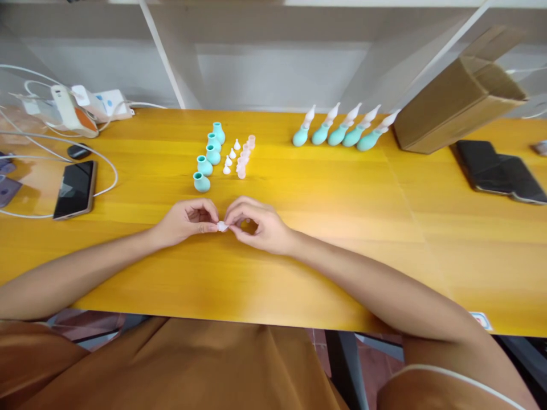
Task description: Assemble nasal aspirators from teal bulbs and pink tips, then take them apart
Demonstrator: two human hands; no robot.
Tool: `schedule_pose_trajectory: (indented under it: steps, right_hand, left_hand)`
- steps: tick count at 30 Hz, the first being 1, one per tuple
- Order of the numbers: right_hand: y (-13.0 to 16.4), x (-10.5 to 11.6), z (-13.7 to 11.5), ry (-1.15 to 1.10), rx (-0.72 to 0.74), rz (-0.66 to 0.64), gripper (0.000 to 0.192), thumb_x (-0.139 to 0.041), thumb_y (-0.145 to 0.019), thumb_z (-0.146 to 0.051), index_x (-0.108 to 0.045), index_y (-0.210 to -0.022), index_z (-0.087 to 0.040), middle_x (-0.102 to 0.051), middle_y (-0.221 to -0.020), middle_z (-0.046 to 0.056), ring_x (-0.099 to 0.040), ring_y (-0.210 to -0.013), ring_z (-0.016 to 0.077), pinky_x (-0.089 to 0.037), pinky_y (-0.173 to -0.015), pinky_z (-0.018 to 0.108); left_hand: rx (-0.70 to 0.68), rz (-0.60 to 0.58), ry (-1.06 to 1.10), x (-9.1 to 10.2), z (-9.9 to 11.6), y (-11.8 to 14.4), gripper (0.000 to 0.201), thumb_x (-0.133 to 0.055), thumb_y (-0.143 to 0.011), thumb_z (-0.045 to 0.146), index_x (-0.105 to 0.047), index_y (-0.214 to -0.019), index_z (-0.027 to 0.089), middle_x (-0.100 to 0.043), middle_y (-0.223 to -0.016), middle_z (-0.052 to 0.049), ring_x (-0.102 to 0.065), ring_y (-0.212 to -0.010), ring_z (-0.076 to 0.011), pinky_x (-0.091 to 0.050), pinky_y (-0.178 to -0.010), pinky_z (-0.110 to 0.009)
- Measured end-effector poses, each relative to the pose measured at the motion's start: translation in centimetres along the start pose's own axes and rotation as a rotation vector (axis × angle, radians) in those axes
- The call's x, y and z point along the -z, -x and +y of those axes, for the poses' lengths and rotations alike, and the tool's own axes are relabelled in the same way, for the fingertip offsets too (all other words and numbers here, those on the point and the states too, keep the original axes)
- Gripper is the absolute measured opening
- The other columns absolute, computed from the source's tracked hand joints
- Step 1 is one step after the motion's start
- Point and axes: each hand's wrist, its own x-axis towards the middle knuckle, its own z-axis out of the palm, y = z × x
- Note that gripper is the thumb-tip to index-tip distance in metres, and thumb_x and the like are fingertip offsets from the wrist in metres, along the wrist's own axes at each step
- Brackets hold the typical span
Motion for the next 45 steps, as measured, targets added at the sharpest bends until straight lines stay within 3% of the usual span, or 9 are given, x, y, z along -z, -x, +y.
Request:
schedule_pose_trajectory:
  steps: [18,27,33,39,45]
  right_hand:
    - [0.1,0.0,0.1,0.018,0.039,-0.006,0.010,-0.075,-0.100,-0.015,-0.075,-0.109,-0.022,-0.073,-0.107,0.008,-0.074,-0.092,0.0157,-0.068,-0.081,0.030]
    - [0.4,-0.3,0.3,-0.012,-0.040,-0.019,0.011,-0.076,-0.102,-0.019,-0.071,-0.112,-0.020,-0.074,-0.100,0.005,-0.077,-0.080,0.0131,-0.065,-0.073,0.026]
    - [0.7,-0.3,0.3,0.005,-0.057,-0.095,0.014,-0.077,-0.102,-0.021,-0.068,-0.112,-0.021,-0.076,-0.087,0.001,-0.074,-0.071,0.0121,-0.061,-0.064,0.023]
    - [1.1,-0.4,0.3,0.054,-0.055,-0.120,0.012,-0.077,-0.103,-0.029,-0.067,-0.104,-0.021,-0.075,-0.087,0.002,-0.068,-0.066,0.0103,-0.057,-0.060,0.021]
    - [0.9,-0.3,0.0,0.107,0.039,-0.108,0.006,-0.073,-0.105,-0.024,-0.068,-0.106,-0.021,-0.068,-0.074,-0.004,-0.055,-0.054,0.0067,-0.046,-0.053,0.019]
  left_hand:
    - [0.002,0.013,-0.004,-0.1,0.0,0.0,0.038,-0.099,-0.077,0.041,-0.073,-0.088,0.016,-0.076,-0.087,-0.002,-0.072,-0.083,-0.0149,-0.059,-0.081,-0.029]
    - [-0.057,-0.017,0.003,0.0,-0.2,0.2,0.043,-0.104,-0.071,0.039,-0.076,-0.094,0.017,-0.075,-0.088,-0.003,-0.070,-0.082,-0.0151,-0.060,-0.080,-0.030]
    - [-0.107,-0.045,-0.120,-0.4,0.2,0.7,0.031,-0.096,-0.084,0.038,-0.080,-0.103,0.019,-0.072,-0.089,-0.002,-0.068,-0.083,-0.0141,-0.057,-0.081,-0.029]
    - [-0.192,-0.092,-0.258,-0.3,0.5,0.6,0.025,-0.091,-0.090,0.040,-0.082,-0.102,0.020,-0.072,-0.098,-0.005,-0.069,-0.083,-0.0147,-0.057,-0.076,-0.028]
    - [-0.169,-0.078,-0.136,-0.3,0.1,0.8,0.026,-0.090,-0.092,0.038,-0.076,-0.102,0.019,-0.076,-0.100,-0.006,-0.072,-0.092,-0.0167,-0.060,-0.088,-0.032]
